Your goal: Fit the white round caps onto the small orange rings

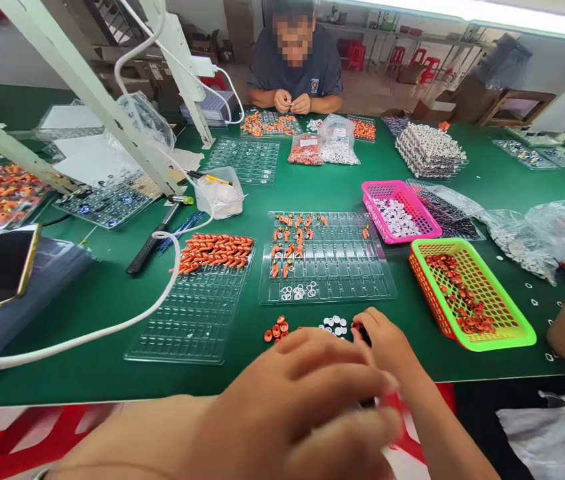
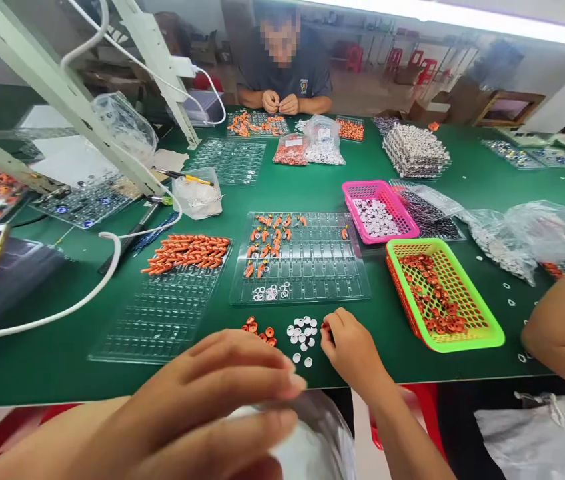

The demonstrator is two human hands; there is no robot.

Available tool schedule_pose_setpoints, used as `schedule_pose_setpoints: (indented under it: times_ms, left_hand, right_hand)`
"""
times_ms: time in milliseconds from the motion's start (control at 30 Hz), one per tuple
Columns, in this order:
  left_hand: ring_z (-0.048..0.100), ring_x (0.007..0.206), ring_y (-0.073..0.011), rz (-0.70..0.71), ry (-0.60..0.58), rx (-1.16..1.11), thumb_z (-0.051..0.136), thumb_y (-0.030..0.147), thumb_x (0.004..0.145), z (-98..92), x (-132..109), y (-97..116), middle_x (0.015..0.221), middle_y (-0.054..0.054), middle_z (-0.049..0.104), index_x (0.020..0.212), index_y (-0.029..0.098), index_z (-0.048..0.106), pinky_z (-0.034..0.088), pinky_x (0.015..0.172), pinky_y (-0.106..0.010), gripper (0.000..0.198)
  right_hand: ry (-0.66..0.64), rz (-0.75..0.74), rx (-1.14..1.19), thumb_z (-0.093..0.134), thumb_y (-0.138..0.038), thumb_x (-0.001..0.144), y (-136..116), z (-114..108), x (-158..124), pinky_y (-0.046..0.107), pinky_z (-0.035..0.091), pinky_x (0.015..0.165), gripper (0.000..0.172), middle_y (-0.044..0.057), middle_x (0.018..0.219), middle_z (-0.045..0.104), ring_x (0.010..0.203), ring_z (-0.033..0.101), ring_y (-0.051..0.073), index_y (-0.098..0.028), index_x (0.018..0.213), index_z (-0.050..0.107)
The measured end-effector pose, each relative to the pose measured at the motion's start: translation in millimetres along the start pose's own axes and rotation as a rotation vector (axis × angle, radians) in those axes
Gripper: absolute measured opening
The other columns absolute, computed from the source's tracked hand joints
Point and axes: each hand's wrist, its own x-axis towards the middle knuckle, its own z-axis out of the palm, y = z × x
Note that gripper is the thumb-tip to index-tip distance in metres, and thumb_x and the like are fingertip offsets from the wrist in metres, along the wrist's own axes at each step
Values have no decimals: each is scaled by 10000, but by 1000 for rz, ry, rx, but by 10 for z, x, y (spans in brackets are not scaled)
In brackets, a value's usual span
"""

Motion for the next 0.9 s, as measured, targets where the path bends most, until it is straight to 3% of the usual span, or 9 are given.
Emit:
schedule_pose_setpoints:
  times_ms: [100,267,400,533,633,767,900]
  left_hand:
    - [649,817,-186,47,-36,9,619,91,855,79,-154,-353,873,-59,726,862,171,616,546,802,-333,79]
    - [567,669,-134,-258,107,88,496,106,935,277,-539,-1052,690,-19,605,642,179,484,476,657,-259,302]
    - [589,677,-143,-470,150,171,446,221,982,374,-707,-1312,722,-15,615,730,184,561,484,654,-252,279]
    - [662,780,-163,-536,200,237,413,269,992,417,-870,-1457,930,-37,690,944,200,631,538,701,-259,234]
    - [682,982,-191,-459,255,289,401,246,986,460,-1000,-1576,1096,-60,686,1109,214,617,556,853,-297,251]
    - [689,1020,-199,-414,279,343,427,226,972,508,-1059,-1638,1162,-75,672,1214,230,585,571,874,-311,289]
    - [710,968,-209,-399,309,358,493,250,949,512,-1016,-1620,1119,-72,693,1165,227,610,591,845,-309,247]
  right_hand:
    - [42,10,9,523,-130,854,-14,7,23,300,488,690,80,35,813,611,755,611,184,-172,849,591]
    - [83,-100,32,529,-134,862,-238,-12,219,289,459,686,80,46,828,617,772,606,182,-166,863,603]
    - [-130,-266,-60,552,-151,880,-576,80,455,311,450,668,75,87,850,631,796,601,214,-138,868,625]
    - [-206,-354,-98,587,-293,923,-691,54,646,276,445,651,145,57,849,641,785,605,182,-170,865,635]
    - [-215,-195,-165,531,-358,973,-470,-168,865,235,452,678,184,38,928,652,838,627,150,-211,978,642]
    - [-108,132,-333,303,-215,1046,33,-505,1338,279,485,791,325,139,1130,620,988,640,198,-145,1176,592]
    - [-151,313,-470,501,-195,984,304,-574,1801,334,534,818,234,167,1199,592,989,660,227,-103,1178,592]
